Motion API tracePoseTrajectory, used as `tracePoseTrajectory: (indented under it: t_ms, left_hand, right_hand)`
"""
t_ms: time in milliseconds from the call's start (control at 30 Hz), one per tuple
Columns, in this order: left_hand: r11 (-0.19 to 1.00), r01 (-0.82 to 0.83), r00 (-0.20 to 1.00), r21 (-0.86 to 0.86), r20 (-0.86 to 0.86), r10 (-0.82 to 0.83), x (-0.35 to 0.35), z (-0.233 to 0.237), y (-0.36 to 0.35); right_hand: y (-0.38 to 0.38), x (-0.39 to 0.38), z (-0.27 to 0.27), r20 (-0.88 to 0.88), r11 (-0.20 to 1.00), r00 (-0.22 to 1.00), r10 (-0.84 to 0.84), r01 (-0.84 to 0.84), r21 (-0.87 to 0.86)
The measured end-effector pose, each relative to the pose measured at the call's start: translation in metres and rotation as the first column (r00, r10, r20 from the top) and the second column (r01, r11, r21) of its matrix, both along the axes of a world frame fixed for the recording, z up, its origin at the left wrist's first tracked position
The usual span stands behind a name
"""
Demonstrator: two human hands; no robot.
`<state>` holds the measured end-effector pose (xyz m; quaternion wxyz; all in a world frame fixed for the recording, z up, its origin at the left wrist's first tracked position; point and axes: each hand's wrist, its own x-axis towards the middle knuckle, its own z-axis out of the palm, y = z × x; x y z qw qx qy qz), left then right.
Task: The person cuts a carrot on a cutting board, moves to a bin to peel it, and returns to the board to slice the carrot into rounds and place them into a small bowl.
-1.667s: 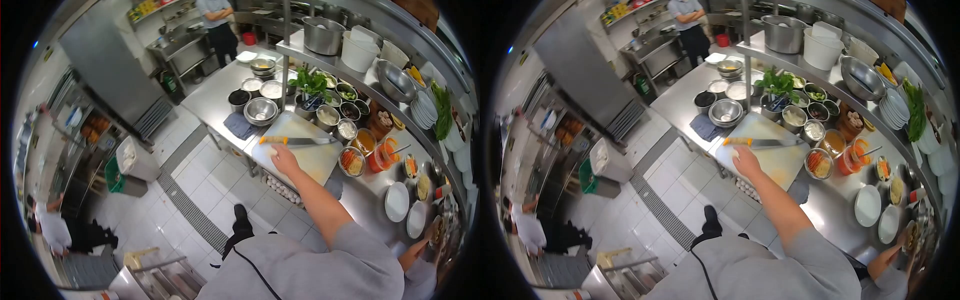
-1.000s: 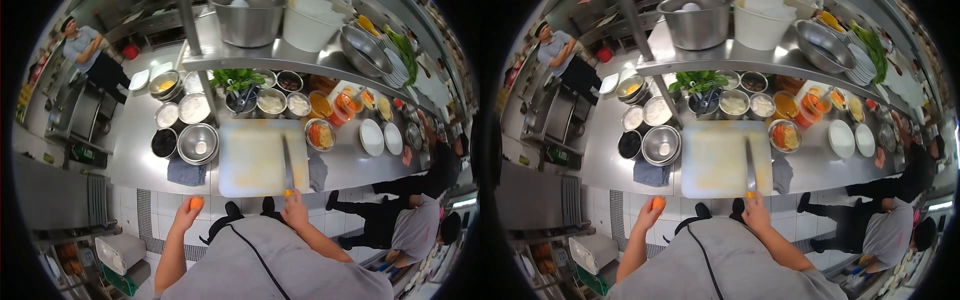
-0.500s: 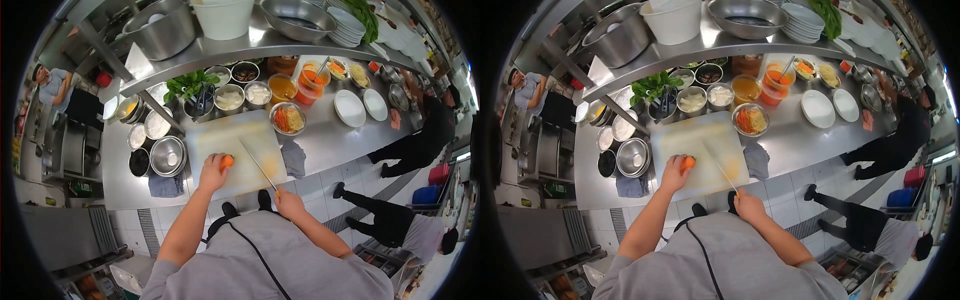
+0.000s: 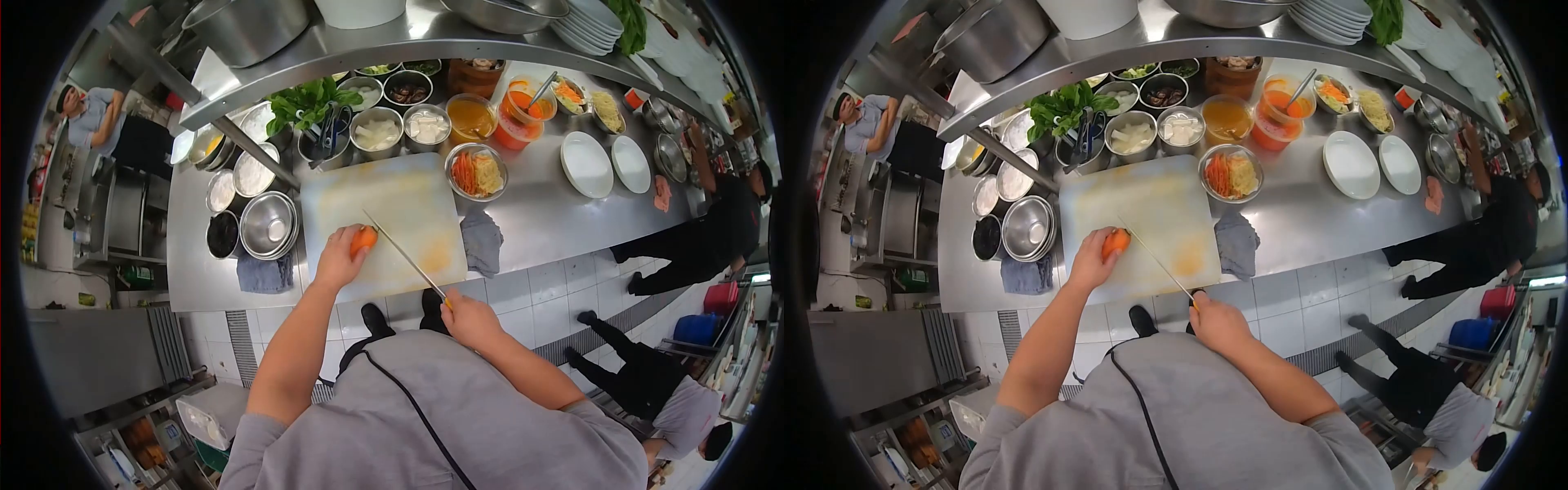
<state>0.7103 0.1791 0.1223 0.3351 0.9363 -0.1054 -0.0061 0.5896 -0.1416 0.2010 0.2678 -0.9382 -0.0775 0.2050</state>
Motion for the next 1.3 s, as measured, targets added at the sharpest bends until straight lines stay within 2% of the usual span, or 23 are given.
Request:
tracePoseTrajectory:
  t_ms: [533,933,1000,1233,1300]
  left_hand:
    - [1.000,0.001,1.000,-0.021,0.020,-0.001,-0.001,0.001,0.001]
    - [0.998,-0.011,1.000,-0.061,0.008,0.011,0.001,0.001,0.005]
    - [0.998,-0.007,1.000,-0.069,0.014,0.007,0.001,0.000,0.006]
    - [0.998,-0.012,1.000,-0.066,-0.003,0.012,0.002,0.008,0.007]
    - [0.997,-0.009,1.000,-0.071,-0.010,0.008,0.002,0.008,0.007]
  right_hand:
    - [-0.004,-0.021,0.027,-0.015,0.993,0.999,0.042,-0.044,-0.106]
    - [0.015,0.007,0.045,-0.113,0.980,0.987,0.114,-0.130,-0.149]
    - [0.021,0.016,0.052,-0.184,0.969,0.975,0.128,-0.162,-0.187]
    - [0.032,0.036,0.039,-0.214,0.966,0.967,0.138,-0.178,-0.185]
    - [0.034,0.042,0.033,-0.158,0.969,0.970,0.182,-0.204,-0.139]
